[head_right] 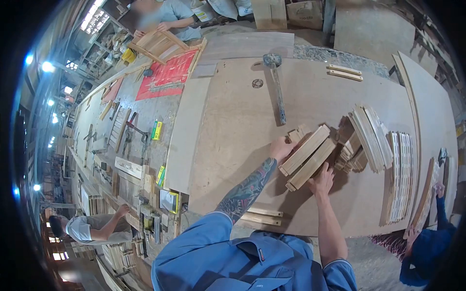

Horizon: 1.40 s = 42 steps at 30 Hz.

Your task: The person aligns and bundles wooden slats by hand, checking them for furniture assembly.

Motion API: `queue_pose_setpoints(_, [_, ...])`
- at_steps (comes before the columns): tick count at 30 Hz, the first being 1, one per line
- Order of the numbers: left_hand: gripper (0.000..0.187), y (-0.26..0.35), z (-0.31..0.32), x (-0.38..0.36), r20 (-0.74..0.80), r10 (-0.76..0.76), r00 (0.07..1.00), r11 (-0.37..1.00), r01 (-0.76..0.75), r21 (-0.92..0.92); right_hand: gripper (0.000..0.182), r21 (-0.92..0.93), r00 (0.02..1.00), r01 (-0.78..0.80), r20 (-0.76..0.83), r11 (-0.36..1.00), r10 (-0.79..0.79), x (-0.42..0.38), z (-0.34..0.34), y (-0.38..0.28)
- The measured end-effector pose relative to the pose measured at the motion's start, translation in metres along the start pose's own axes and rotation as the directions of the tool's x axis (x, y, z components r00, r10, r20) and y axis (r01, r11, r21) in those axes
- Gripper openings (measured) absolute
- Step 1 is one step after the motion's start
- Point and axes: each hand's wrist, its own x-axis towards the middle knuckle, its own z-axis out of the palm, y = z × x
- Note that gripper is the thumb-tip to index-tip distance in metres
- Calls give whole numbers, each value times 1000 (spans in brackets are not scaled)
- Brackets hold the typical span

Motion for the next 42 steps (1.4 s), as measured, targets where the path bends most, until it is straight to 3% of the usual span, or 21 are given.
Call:
queue_pose_setpoints(2, [54, 5, -7, -6, -254, 18, 967, 994, 9, 106, 101, -7, 999, -36, -6, 999, 36, 12, 3, -8])
queue_pose_setpoints(6, [56, -10, 0, 14, -10, 12, 1000, 1000, -12, -2, 95, 36, 995, -62, -81, 997, 65, 29, 7, -18])
queue_pose_setpoints(8, [70, -13, 11, 18, 23, 55, 998, 986, -51, -161, 89, 93, 917, -207, 365, 974, 160, 44, -26, -35])
queue_pose_setpoints(10, [73, -9, 17, 24, -30, 58, 998, 972, -63, -228, 90, 127, 924, -177, 363, 976, 121, 54, -18, -25])
queue_pose_setpoints(12, [74, 0, 17, 22, -16, 98, 995, 944, -98, -316, 90, -30, 996, -82, 25, 996, 83, 59, 9, -20])
queue_pose_setpoints(15, [68, -17, 20, 40, 68, 161, 985, 947, -135, -291, 88, -71, 994, -105, 17, 992, 107, 45, 1, -26])
queue_pose_setpoints(17, [62, -9, 14, 32, 126, 321, 939, 882, -249, -400, 81, 51, 968, -25, -248, 998, 37, 11, -33, -38])
queue_pose_setpoints(18, [62, -6, 10, 27, 125, 323, 938, 883, -251, -396, 81, 55, 968, -24, -249, 998, 37, -2, -32, -33])
queue_pose_setpoints(20, [57, 0, 9, 18, 305, 191, 933, 853, -3, -523, 72, 597, 980, -20, -147, 802, 134, -18, -26, -19])
queue_pose_setpoints(21, [57, 1, 14, 13, 294, 193, 936, 849, -9, -528, 67, 770, 973, -166, 26, 617, 230, -12, 0, -12])
queue_pose_setpoints(23, [54, -7, 24, -2, 281, 146, 949, 831, 37, -555, 59, 868, 888, -450, 410, 210, 207, -18, 1, -25])
queue_pose_setpoints(24, [54, -4, 28, -13, 273, 145, 951, 833, 31, -552, 59, 869, 890, -448, 412, 208, 197, -15, 3, -29])
queue_pose_setpoints(27, [46, -6, 39, -53, 165, 113, 980, 731, 30, -682, 59, 865, 969, -109, -18, 490, 248, -20, 20, -34])
queue_pose_setpoints(32, [45, -62, 18, -130, -87, 3, 996, 667, -66, -742, 64, 774, 1000, 22, -2, 633, -31, -77, -11, -33])
queue_pose_setpoints(35, [55, -107, -15, -170, -181, -91, 979, 706, -65, -705, 72, 685, 965, -15, 202, 729, -170, -96, 22, -45])
queue_pose_setpoints(37, [62, -126, -43, -181, -118, -275, 954, 884, 203, -421, 71, 639, 967, -76, 235, 766, -100, -104, 40, -60])
queue_pose_setpoints(38, [62, -138, -49, -181, -117, -278, 953, 884, 206, -420, 69, 591, 967, -142, 255, 794, -18, -108, 49, -67])
queue_pose_setpoints(39, [72, -151, -47, -175, -349, -121, 929, 993, 111, -48, 69, 589, 966, -149, 257, 795, -10, -114, 54, -73])
queue_pose_setpoints(40, [83, -147, -50, -173, -489, 119, 864, 937, 65, 343, 68, 410, 996, -43, 92, 911, 6, -118, 55, -78])
queue_pose_setpoints(41, [86, -141, -51, -167, -490, 31, 871, 976, 79, 202, 66, 190, 997, 31, -79, 981, -16, -118, 56, -82])
queue_pose_setpoints(42, [86, -131, -51, -162, -475, 30, 879, 978, 72, 195, 66, 176, 997, 18, -83, 984, -3, -115, 62, -89])
